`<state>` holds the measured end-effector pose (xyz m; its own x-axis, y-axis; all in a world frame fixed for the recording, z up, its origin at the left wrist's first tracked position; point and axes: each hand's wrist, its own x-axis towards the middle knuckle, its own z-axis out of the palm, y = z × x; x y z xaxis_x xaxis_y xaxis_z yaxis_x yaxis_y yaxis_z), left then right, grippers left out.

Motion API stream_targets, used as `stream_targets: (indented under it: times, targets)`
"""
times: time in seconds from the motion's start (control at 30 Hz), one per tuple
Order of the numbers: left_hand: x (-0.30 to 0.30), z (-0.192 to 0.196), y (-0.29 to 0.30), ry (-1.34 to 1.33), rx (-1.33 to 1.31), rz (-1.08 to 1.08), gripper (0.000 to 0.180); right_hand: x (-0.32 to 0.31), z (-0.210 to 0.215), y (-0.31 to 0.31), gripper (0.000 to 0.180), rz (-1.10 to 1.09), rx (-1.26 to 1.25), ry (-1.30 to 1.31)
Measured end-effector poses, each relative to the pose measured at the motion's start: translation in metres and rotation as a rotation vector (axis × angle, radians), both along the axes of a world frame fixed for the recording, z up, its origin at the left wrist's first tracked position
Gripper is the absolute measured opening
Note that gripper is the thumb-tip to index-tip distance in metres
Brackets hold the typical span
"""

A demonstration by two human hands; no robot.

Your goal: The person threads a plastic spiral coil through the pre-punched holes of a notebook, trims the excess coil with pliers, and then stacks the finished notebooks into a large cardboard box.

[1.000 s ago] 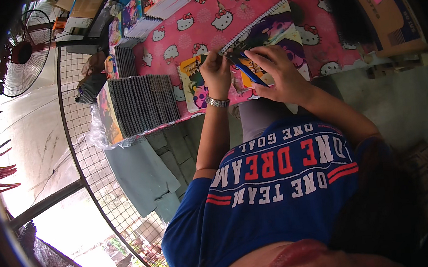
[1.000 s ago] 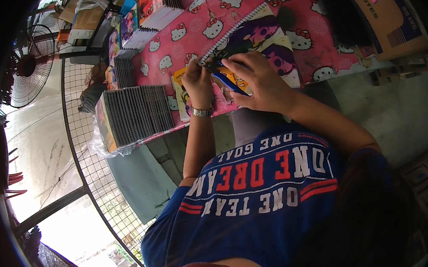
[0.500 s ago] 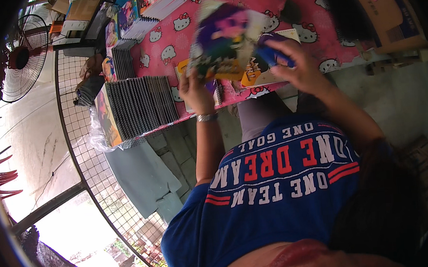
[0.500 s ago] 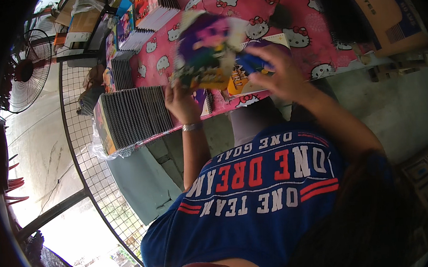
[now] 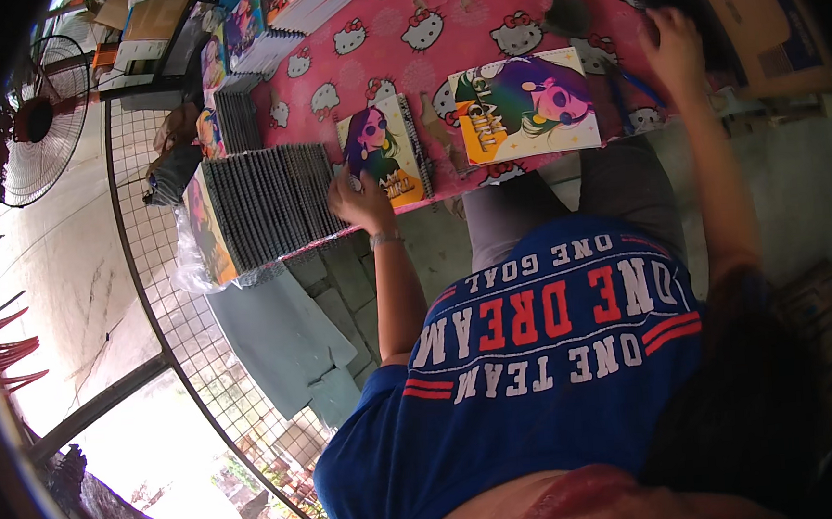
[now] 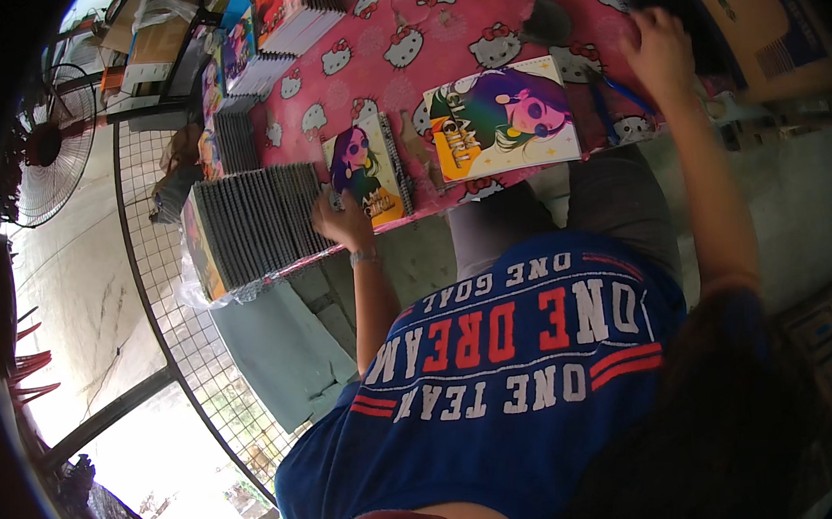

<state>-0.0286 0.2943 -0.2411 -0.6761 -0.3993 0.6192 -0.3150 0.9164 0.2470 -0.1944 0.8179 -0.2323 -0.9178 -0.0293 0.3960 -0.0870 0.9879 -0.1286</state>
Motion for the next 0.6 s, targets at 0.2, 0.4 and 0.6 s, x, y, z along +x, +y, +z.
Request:
stream_targets:
  times: [0.2, 0.4, 0.6]
  targets:
    - [-0.118, 0.047, 0.141, -0.203, 0.353, -0.827, 0.022, -0.063, -0.011, 0.012, 0.029, -0.166, 0.236, -0.121]
    - [-0.164, 0.014, 0.204, -0.601, 0.264, -0.95, 0.022, -0.064, -0.018, 0.006, 0.028, -0.173, 0.255, -0.062]
    - [-0.161, 0.026, 0.199, -0.489, 0.466, -0.906, 0.019, -0.06, -0.017, -0.012, 0.036, -0.097, 0.232, -0.043]
